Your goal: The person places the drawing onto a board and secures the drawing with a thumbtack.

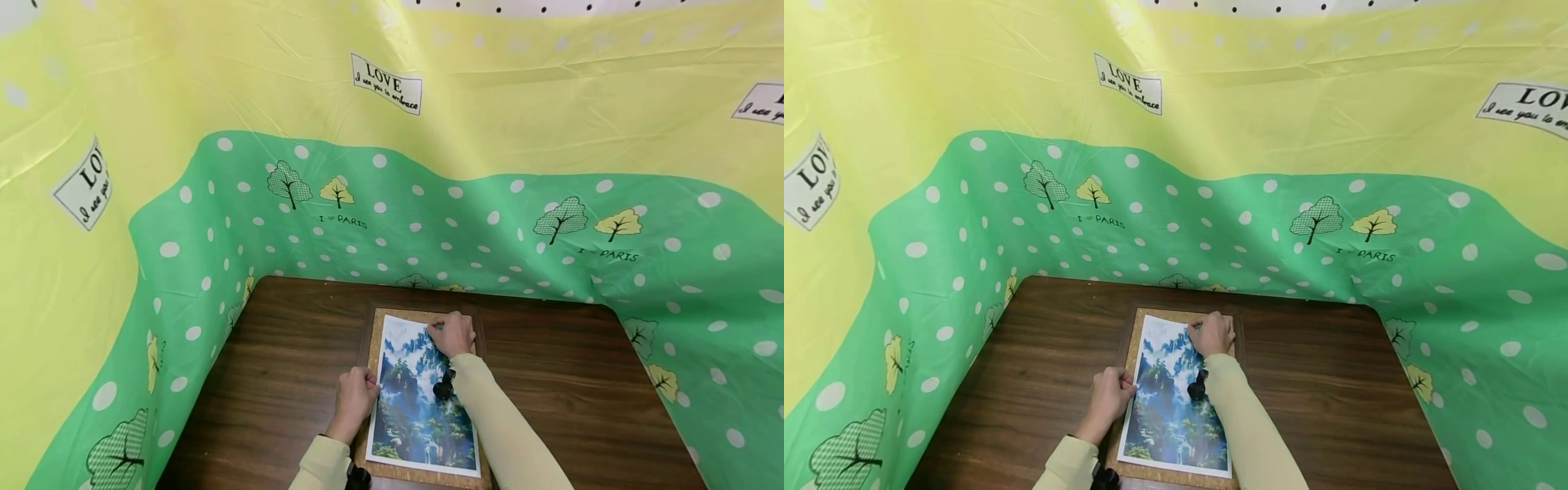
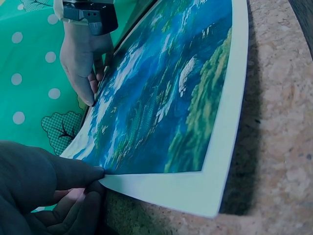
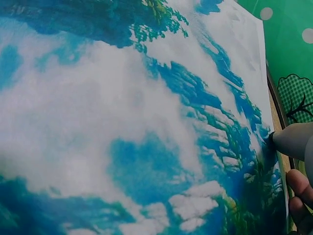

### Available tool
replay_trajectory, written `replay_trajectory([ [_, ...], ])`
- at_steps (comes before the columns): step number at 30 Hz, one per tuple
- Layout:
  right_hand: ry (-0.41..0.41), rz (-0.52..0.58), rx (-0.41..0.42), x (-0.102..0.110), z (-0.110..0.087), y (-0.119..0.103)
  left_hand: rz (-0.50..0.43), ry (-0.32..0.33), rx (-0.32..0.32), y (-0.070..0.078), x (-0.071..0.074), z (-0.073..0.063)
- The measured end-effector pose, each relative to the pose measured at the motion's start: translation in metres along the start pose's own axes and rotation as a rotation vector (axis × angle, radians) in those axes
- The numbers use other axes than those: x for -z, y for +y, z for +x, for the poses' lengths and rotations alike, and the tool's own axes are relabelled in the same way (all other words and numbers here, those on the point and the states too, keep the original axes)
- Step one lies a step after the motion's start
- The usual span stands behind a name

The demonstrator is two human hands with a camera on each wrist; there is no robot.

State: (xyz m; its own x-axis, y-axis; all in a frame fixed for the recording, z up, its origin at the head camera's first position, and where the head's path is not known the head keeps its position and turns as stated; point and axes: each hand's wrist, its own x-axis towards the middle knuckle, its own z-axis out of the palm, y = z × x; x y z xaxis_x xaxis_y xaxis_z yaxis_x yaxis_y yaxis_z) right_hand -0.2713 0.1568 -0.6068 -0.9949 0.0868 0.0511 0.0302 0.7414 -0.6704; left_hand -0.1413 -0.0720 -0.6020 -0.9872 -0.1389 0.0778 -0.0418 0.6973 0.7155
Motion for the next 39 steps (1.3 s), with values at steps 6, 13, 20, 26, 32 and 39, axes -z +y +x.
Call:
replay_trajectory([
  [6, 0.009, 0.03, -0.028, -0.0047, 0.0005, 0.0025, 0.001, 0.008, -0.008, 0.0001, -0.0003, 0.0001],
  [13, 0.02, 0.037, -0.042, -0.0054, 0.0005, 0.0005, 0.008, 0.015, -0.01, 0.0002, -0.0007, -0.0004],
  [20, 0.019, 0.058, -0.041, -0.0034, -0.0023, -0.0027, 0.022, 0.013, -0.009, -0.0007, -0.0007, -0.0006],
  [26, 0.028, 0.062, -0.055, -0.0052, -0.0016, -0.0014, 0.02, 0.006, -0.017, -0.0011, -0.001, -0.0009],
  [32, 0.041, 0.055, -0.056, -0.0074, -0.0012, -0.0014, 0.024, 0.012, -0.021, -0.0011, -0.0009, -0.0009],
  [39, 0.056, 0.065, -0.07, -0.0088, -0.0006, -0.0029, 0.027, 0.014, -0.029, -0.0014, -0.002, -0.0003],
])
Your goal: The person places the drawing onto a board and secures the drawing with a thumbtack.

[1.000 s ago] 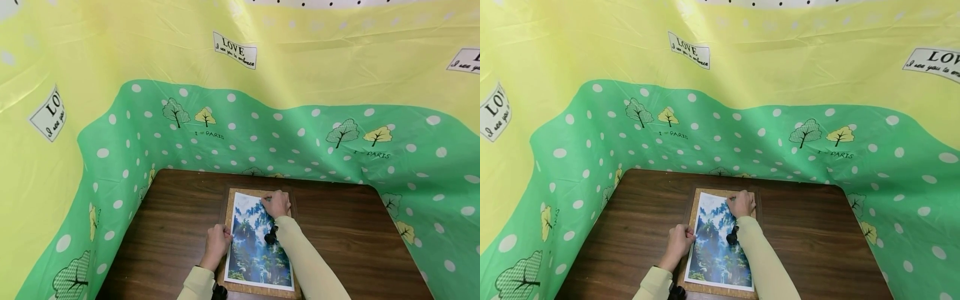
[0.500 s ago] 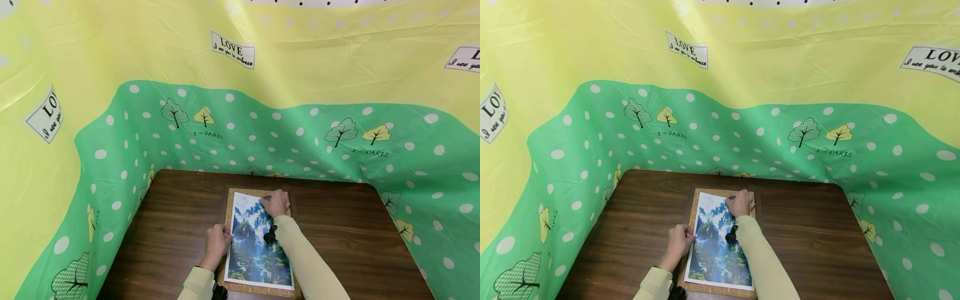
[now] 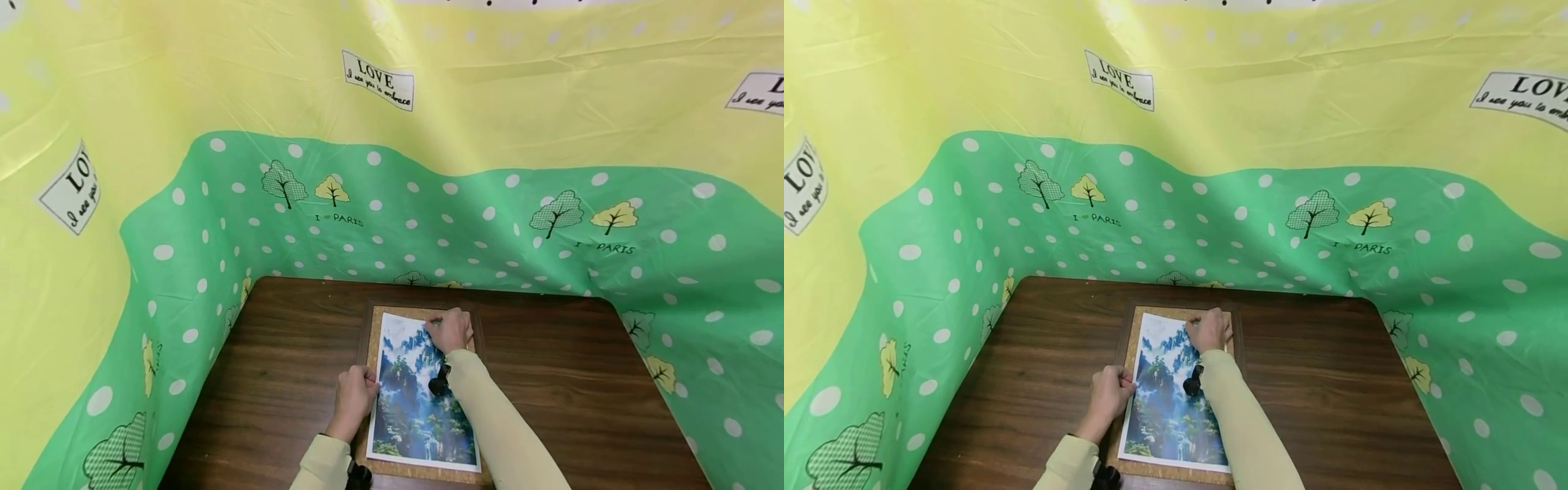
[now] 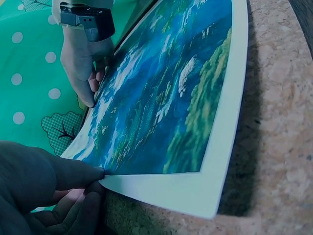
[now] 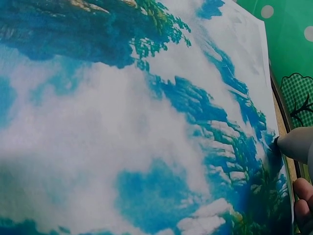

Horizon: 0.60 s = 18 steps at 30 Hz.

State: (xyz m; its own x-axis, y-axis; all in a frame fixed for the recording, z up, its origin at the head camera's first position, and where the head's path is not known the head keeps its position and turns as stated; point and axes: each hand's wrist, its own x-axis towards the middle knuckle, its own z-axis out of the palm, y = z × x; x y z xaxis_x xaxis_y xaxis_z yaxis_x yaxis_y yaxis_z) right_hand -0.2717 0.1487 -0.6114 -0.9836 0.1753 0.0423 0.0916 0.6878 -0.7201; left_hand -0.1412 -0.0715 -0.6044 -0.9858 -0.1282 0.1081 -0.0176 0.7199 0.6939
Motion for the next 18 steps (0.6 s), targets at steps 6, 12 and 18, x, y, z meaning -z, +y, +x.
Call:
replay_trajectory([
  [6, 0.013, -0.005, -0.002, -0.0019, -0.0005, -0.001, -0.007, 0.0, 0.001, -0.0014, -0.0007, -0.0004],
  [12, 0.01, -0.002, -0.018, -0.002, -0.001, -0.003, -0.006, 0.0, 0.008, -0.0018, -0.0008, 0.0],
  [18, 0.021, 0.008, -0.009, -0.0032, -0.0002, -0.0039, -0.008, 0.01, 0.007, -0.0018, -0.0006, 0.0003],
])
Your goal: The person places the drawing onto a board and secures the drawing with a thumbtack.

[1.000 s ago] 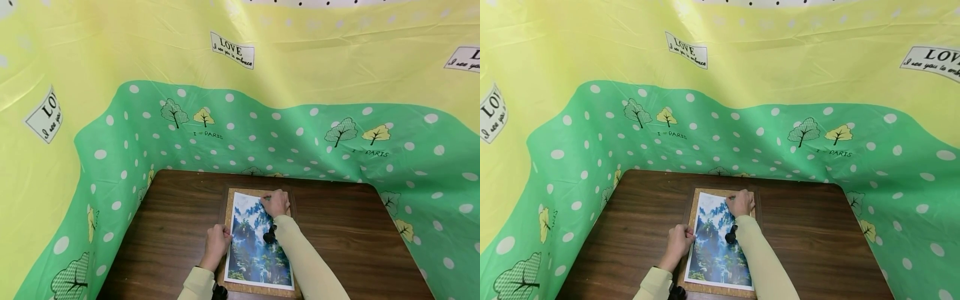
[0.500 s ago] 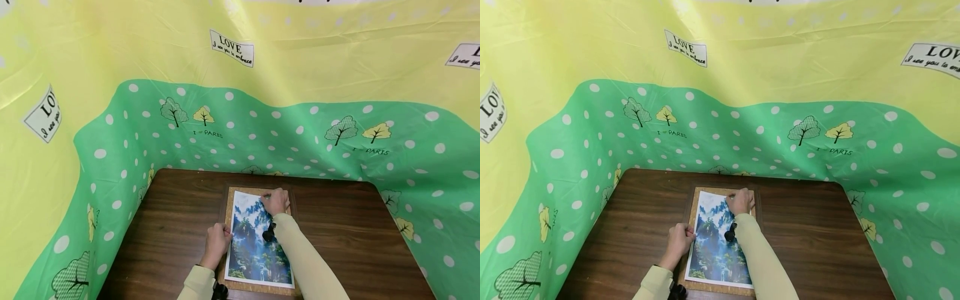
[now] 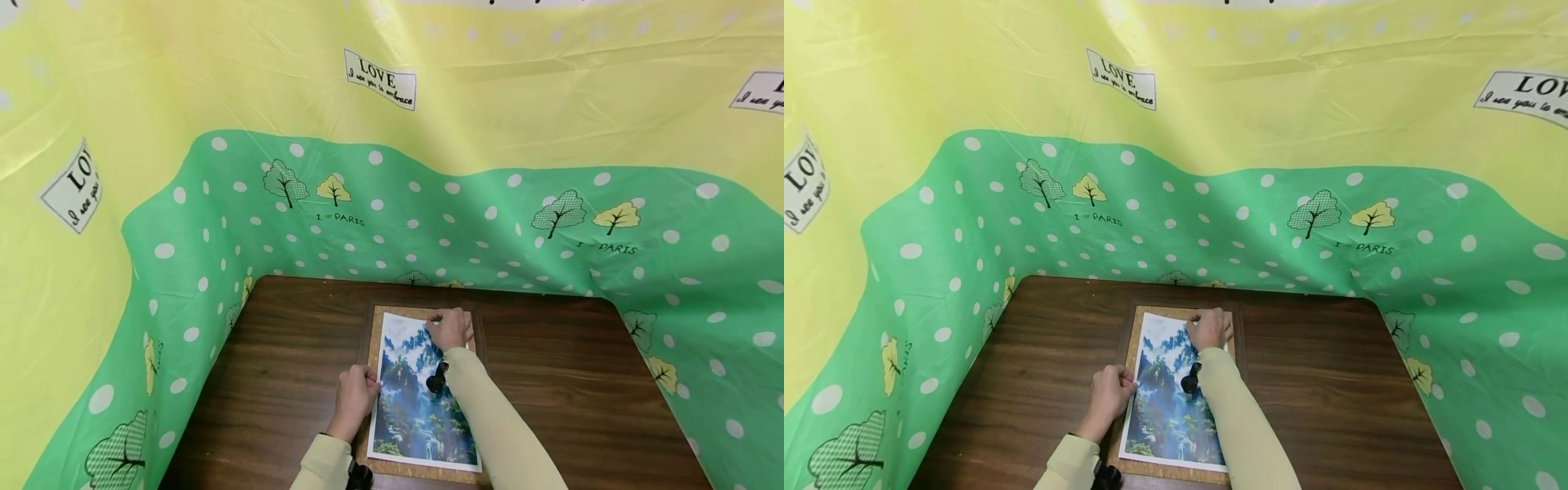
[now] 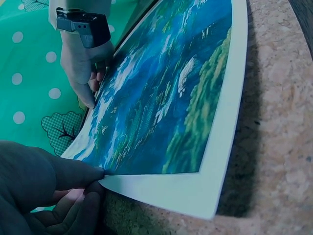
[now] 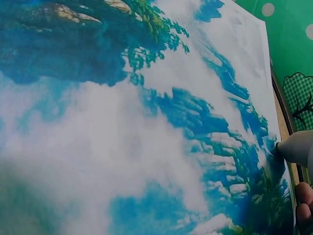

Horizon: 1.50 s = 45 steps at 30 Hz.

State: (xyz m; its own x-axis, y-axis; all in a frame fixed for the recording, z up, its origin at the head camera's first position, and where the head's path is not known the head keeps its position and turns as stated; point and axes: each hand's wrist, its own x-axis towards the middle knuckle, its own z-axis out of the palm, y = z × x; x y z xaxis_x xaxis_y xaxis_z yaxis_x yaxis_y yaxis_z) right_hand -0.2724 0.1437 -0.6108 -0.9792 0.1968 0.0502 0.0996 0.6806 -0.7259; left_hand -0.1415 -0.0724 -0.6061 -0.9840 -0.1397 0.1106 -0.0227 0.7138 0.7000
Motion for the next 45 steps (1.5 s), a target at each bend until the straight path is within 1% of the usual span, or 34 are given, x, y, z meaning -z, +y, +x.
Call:
replay_trajectory([
  [9, -0.017, -0.013, -0.005, 0.0, 0.002, -0.001, 0.001, -0.003, 0.009, 0.001, 0.001, 0.001],
  [18, -0.027, -0.013, -0.009, 0.006, 0.003, -0.007, -0.009, -0.005, 0.016, 0.004, 0.003, 0.001],
  [20, -0.028, -0.016, -0.01, 0.006, 0.002, -0.007, -0.009, -0.001, 0.01, 0.005, 0.003, 0.001],
  [25, -0.026, -0.027, -0.001, 0.008, 0.001, -0.007, -0.012, -0.003, 0.005, 0.007, 0.004, 0.002],
  [30, -0.015, -0.033, 0.017, 0.008, -0.001, -0.006, -0.014, -0.014, 0.019, 0.008, 0.005, 0.002],
  [38, -0.002, -0.044, 0.06, 0.004, -0.006, 0.005, -0.013, -0.011, 0.005, 0.007, 0.004, 0.001],
  [41, -0.015, -0.034, 0.104, 0.005, -0.009, 0.01, -0.013, -0.028, 0.018, 0.007, 0.003, 0.0],
  [45, -0.052, -0.012, 0.191, 0.01, -0.013, 0.016, 0.003, -0.022, 0.002, 0.006, 0.004, -0.001],
])
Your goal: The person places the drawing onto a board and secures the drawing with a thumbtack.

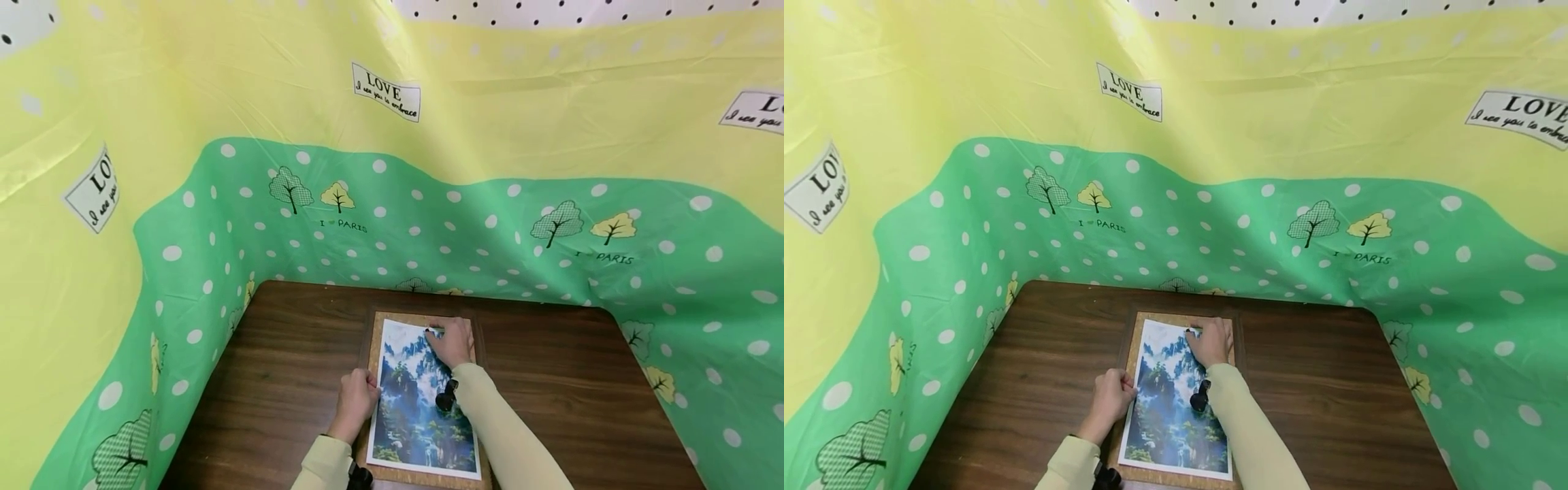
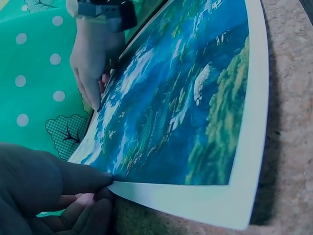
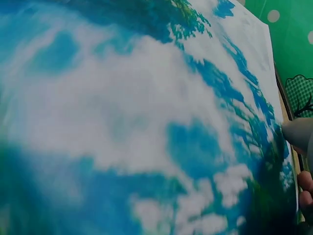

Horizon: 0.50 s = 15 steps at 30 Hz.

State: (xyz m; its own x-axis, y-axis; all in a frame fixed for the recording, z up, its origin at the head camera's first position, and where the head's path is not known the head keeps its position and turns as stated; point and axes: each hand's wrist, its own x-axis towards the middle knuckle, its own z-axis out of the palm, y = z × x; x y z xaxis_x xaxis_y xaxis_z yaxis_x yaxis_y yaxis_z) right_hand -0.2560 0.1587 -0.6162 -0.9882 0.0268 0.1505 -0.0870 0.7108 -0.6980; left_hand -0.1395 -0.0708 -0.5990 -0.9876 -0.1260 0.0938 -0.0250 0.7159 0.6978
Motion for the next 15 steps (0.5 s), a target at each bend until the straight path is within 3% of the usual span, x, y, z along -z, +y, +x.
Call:
replay_trajectory([
  [6, -0.019, 0.084, 0.106, 0.012, -0.005, 0.006, 0.007, 0.016, -0.035, 0.0, 0.002, 0.002],
  [15, -0.043, 0.111, 0.041, 0.041, -0.026, 0.003, 0.02, 0.019, -0.046, -0.003, 0.009, 0.001],
])
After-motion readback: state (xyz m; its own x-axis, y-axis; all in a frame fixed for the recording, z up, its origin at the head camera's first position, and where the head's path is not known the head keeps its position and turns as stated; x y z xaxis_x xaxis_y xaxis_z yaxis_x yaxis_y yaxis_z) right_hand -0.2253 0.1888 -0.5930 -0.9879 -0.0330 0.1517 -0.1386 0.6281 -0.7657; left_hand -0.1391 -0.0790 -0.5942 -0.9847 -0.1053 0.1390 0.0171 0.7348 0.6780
